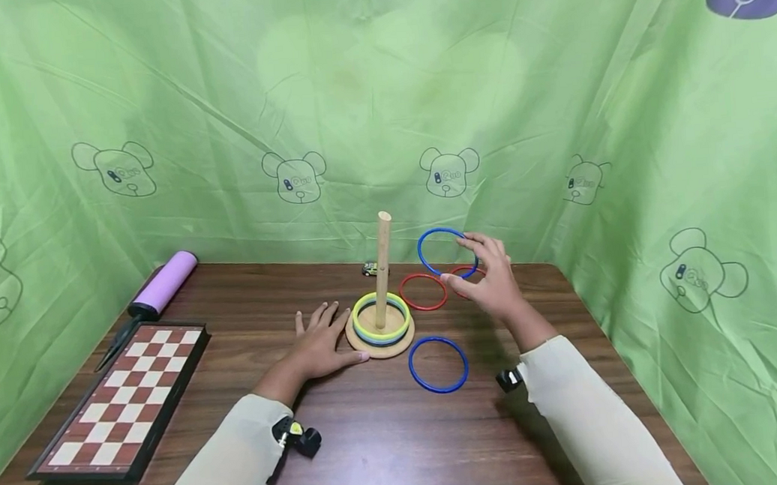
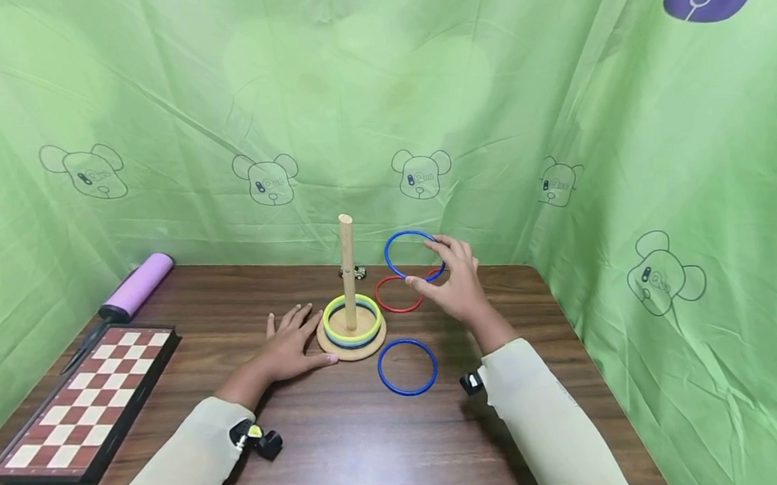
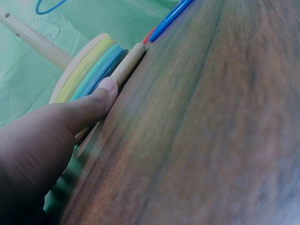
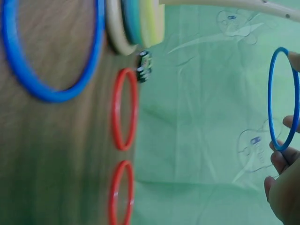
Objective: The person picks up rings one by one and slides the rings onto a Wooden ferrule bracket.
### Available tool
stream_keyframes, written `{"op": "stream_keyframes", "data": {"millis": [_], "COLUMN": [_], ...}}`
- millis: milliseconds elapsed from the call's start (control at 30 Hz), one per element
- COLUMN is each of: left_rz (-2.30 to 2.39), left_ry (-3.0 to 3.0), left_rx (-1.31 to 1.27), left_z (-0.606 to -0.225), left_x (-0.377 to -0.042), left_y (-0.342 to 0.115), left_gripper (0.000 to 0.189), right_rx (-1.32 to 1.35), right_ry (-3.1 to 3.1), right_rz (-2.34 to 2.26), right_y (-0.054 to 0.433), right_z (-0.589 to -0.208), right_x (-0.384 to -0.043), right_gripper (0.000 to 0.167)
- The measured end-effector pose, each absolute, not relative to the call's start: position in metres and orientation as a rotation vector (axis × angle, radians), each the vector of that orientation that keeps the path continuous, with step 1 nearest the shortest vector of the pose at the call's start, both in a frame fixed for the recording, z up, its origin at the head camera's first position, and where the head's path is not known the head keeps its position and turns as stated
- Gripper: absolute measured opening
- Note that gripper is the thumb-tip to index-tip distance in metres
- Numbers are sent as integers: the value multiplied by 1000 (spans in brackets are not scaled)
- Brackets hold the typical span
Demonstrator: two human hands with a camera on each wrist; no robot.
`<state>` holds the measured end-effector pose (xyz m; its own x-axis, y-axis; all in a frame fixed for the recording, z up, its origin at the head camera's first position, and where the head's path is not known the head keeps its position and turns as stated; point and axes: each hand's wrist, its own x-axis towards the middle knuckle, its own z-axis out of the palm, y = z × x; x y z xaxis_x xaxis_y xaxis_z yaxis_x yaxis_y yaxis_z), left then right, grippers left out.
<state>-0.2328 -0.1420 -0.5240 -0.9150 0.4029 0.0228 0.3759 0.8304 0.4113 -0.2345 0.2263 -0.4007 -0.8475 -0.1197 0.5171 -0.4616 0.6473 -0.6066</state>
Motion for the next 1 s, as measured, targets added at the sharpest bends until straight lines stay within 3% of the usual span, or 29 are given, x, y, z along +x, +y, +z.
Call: {"op": "stream_keyframes", "data": {"millis": [533,1000], "left_rz": [639,651], "left_ry": [2948,2945], "left_rx": [629,634], "left_z": [-525,-525], "left_x": [-234,-234], "left_y": [-141,-143], "left_gripper": [113,114], "right_rx": [451,577], "right_ry": [-2214,-2121], "right_rz": [1096,1069], "right_y": [180,142], "right_z": [-352,-340], "right_x": [-229,-230], "right_gripper": [71,70]}}
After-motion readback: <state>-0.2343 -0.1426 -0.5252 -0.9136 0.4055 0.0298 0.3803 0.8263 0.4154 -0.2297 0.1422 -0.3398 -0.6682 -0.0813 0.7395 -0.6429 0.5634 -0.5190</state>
